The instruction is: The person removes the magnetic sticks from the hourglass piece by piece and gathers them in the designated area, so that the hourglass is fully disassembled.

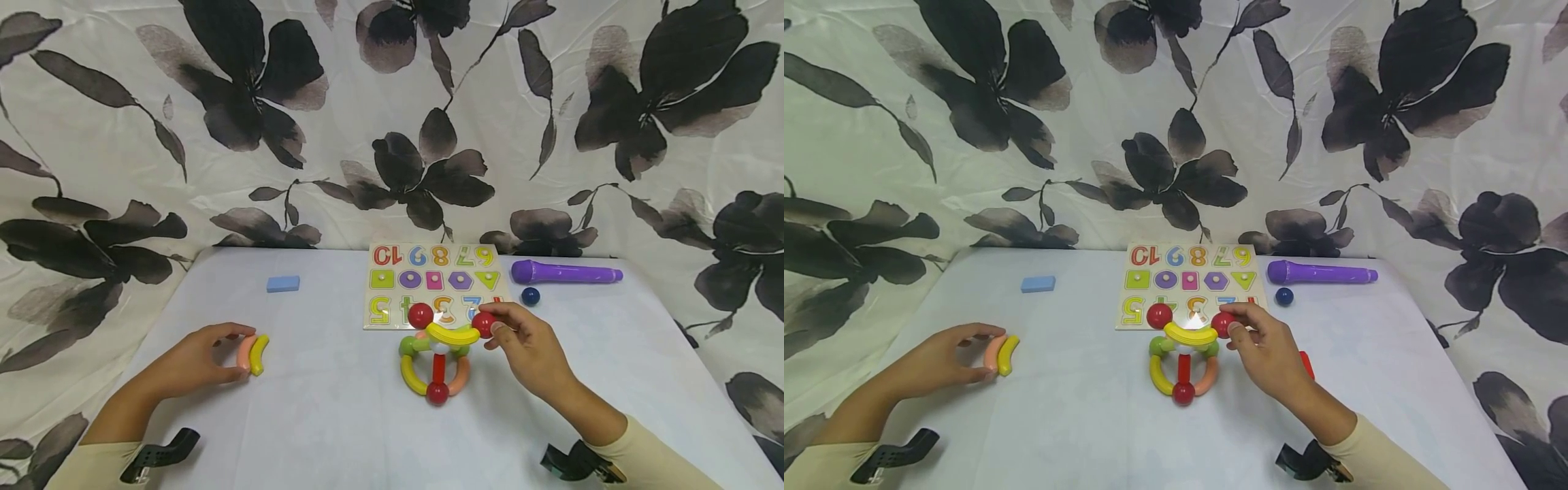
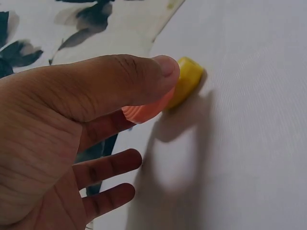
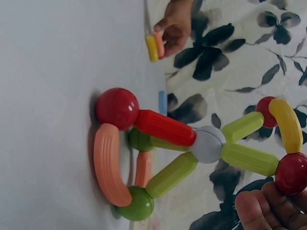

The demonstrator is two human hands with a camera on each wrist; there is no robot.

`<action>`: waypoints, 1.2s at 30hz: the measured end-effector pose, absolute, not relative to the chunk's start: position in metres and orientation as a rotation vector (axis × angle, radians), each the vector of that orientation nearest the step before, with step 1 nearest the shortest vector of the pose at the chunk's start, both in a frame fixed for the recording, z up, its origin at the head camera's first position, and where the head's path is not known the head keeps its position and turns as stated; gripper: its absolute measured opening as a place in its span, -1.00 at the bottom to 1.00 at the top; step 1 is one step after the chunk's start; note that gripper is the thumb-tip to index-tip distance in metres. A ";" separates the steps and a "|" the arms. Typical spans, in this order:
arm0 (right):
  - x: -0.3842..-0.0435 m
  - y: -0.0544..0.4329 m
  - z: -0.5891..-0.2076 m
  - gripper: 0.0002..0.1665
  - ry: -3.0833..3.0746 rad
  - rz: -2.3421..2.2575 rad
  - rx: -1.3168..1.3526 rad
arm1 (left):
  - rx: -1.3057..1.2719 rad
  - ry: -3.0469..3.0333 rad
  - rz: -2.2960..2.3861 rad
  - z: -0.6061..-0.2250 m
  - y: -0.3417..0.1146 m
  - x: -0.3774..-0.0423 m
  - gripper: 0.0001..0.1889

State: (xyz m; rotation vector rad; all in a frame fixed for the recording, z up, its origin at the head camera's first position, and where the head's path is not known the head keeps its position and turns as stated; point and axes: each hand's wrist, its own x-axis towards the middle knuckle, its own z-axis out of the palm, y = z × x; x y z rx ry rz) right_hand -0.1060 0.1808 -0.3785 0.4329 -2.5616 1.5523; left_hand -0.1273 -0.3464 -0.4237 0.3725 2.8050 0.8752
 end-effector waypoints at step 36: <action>-0.104 0.177 -0.378 -0.69 -2.583 1.571 0.417 | 0.613 3.120 1.016 -0.367 -0.215 -0.105 -0.50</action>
